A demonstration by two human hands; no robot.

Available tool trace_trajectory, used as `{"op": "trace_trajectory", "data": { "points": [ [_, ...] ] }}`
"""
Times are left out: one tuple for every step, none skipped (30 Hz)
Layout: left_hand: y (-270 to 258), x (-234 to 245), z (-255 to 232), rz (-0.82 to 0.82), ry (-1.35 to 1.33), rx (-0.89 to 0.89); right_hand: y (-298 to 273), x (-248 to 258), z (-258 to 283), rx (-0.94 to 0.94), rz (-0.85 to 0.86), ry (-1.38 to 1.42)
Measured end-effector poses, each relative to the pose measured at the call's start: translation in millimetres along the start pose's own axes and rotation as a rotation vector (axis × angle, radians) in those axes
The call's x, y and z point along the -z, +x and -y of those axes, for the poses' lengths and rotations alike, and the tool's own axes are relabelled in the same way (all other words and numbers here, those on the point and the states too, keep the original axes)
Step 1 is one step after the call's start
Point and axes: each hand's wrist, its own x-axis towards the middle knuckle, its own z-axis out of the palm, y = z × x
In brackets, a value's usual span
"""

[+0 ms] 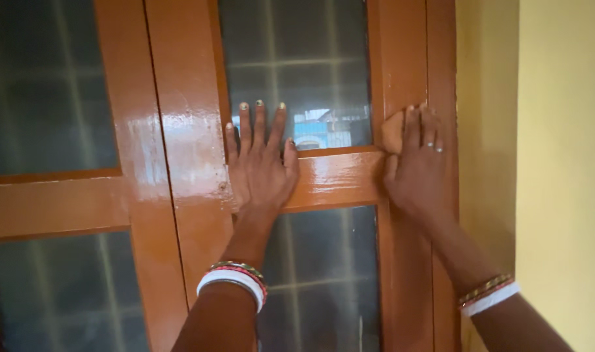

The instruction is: The person sprays a cleaning solution from a red bottle onto the glass panels of a wooden double door and wipes them with a cloth. They then proceed to wipe the wooden frames and edges of the doors with the same cloth.

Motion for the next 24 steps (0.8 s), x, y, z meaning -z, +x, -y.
{"op": "trace_trajectory", "data": {
  "points": [
    [0.9, 0.0, 0.2, -0.004, -0.004, -0.002, -5.0, -1.0, 1.6, 0.014, -0.012, -0.004],
    [1.6, 0.2, 0.5, -0.007, -0.008, -0.004, -10.3, -1.8, 2.9, 0.029, -0.024, -0.007],
    [1.8, 0.5, 0.9, -0.004, -0.001, -0.007, -16.8, -2.9, 4.7, 0.007, -0.032, 0.016],
    [1.8, 1.1, 1.5, 0.000, 0.007, -0.010, -23.6, -4.6, 7.0, -0.015, -0.040, 0.039],
    [0.5, 1.3, 1.1, 0.007, 0.012, -0.014, -32.2, -4.5, 8.6, -0.040, -0.045, 0.060],
    [-0.3, 1.3, 0.8, 0.014, 0.006, -0.014, -40.3, -3.4, 9.2, -0.045, -0.038, 0.060],
    [-0.3, 1.2, 1.1, 0.018, 0.000, -0.013, -47.2, -2.5, 9.9, -0.047, -0.032, 0.062],
    [-0.3, 0.6, 0.9, 0.022, -0.005, -0.012, -54.8, -0.8, 10.9, -0.050, -0.026, 0.064],
    [0.2, -0.1, 1.4, 0.023, -0.004, -0.015, -63.2, 1.2, 12.8, -0.062, 0.002, 0.063],
    [0.6, -0.9, 1.9, 0.024, -0.002, -0.018, -73.4, 4.7, 14.8, -0.075, 0.030, 0.062],
    [1.3, -1.5, 2.6, 0.022, 0.001, -0.020, -82.5, 7.6, 16.9, -0.084, 0.056, 0.063],
    [1.0, -2.3, 2.7, 0.018, -0.008, -0.021, -91.2, 9.7, 19.0, -0.112, 0.075, 0.080],
    [0.2, -2.9, 3.2, 0.014, -0.014, -0.023, -100.2, 10.9, 21.3, -0.140, 0.093, 0.098],
    [0.1, -3.6, 3.7, 0.010, -0.020, -0.025, -108.5, 11.7, 22.8, -0.168, 0.111, 0.117],
    [0.2, -4.2, 4.0, 0.014, -0.012, -0.023, -117.9, 13.2, 24.6, -0.152, 0.117, 0.101],
    [0.9, -5.1, 3.5, 0.019, -0.003, -0.022, -126.4, 15.4, 25.4, -0.135, 0.122, 0.084],
    [1.0, -5.2, 3.8, 0.023, 0.007, -0.018, -130.7, 16.6, 25.0, -0.118, 0.128, 0.069],
    [0.7, -5.0, 3.6, 0.027, 0.008, -0.010, -131.6, 17.9, 23.0, -0.108, 0.141, 0.071],
    [0.8, -4.8, 2.7, 0.032, 0.010, -0.003, -131.4, 20.1, 21.6, -0.101, 0.153, 0.073],
    [1.1, -4.1, 2.6, 0.036, 0.011, 0.003, -130.4, 21.3, 22.7, -0.093, 0.165, 0.075],
    [1.6, -3.7, 2.5, 0.036, 0.015, 0.003, -127.1, 23.7, 22.5, -0.096, 0.185, 0.068],
    [2.0, -3.4, 2.8, 0.035, 0.019, 0.003, -120.1, 26.7, 19.7, -0.098, 0.206, 0.060],
    [1.2, -3.2, 2.6, 0.037, 0.022, 0.003, -111.5, 28.0, 17.5, -0.103, 0.228, 0.052],
    [0.0, -3.2, 2.2, 0.026, 0.006, 0.004, -100.9, 27.6, 15.1, -0.098, 0.219, 0.088]
  ]
}}
